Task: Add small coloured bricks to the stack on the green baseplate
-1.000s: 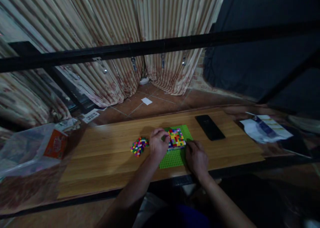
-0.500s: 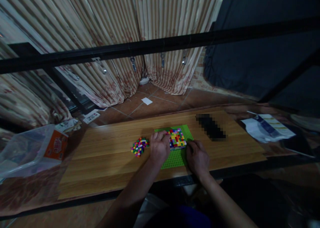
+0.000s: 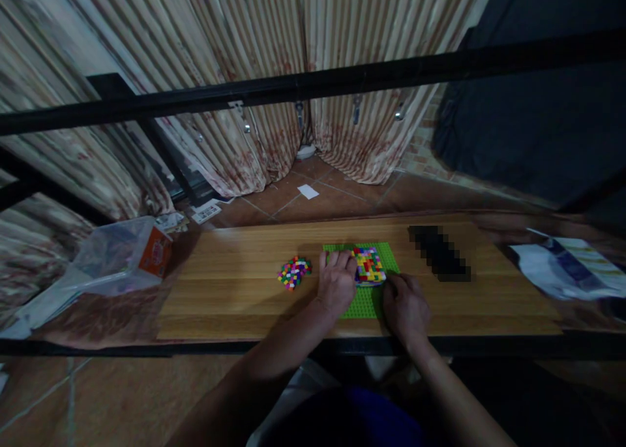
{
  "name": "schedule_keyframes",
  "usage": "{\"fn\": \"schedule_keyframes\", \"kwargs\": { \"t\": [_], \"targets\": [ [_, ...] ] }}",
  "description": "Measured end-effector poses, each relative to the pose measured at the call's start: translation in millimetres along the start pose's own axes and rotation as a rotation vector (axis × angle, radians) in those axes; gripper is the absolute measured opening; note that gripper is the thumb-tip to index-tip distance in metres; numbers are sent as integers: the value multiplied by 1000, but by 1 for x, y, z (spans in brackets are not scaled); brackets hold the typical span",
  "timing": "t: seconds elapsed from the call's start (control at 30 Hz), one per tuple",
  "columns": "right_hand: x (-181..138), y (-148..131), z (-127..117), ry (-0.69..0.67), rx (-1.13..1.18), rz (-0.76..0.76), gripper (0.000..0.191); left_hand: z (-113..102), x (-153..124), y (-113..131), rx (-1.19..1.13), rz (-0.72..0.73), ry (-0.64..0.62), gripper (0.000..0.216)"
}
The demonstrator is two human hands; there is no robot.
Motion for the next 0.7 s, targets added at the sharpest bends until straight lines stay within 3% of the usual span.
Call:
{"fn": "schedule_keyframes", "kwargs": {
  "t": [0.17, 0.33, 0.47, 0.57, 0.7],
  "targets": [
    [0, -1, -1, -17, 11, -8, 32, 0, -8, 3, -26, -51, -54, 32],
    [0, 1, 0, -16, 10, 7, 31, -9, -24, -12, -89, -115, 0, 48],
    [0, 3, 1, -15, 30, 14, 30, -19, -46, -68, -106, -329, 36, 44],
    [-1, 2, 0, -5, 36, 4, 29, -23, -60, -120, -118, -523, -35, 42],
    [-1, 1, -1, -16, 29, 15, 28, -17, -59, -151, -203, -509, -164, 42]
  ]
}}
Point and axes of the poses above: each hand's wrist, its own x-axis towards the middle knuckle, its own z-axis out of the palm, y = z × x, the point moved 7 cm from there along x, towards the middle knuckle, and after that the axes turned 14 degrees about z, right-handed, at the moved point
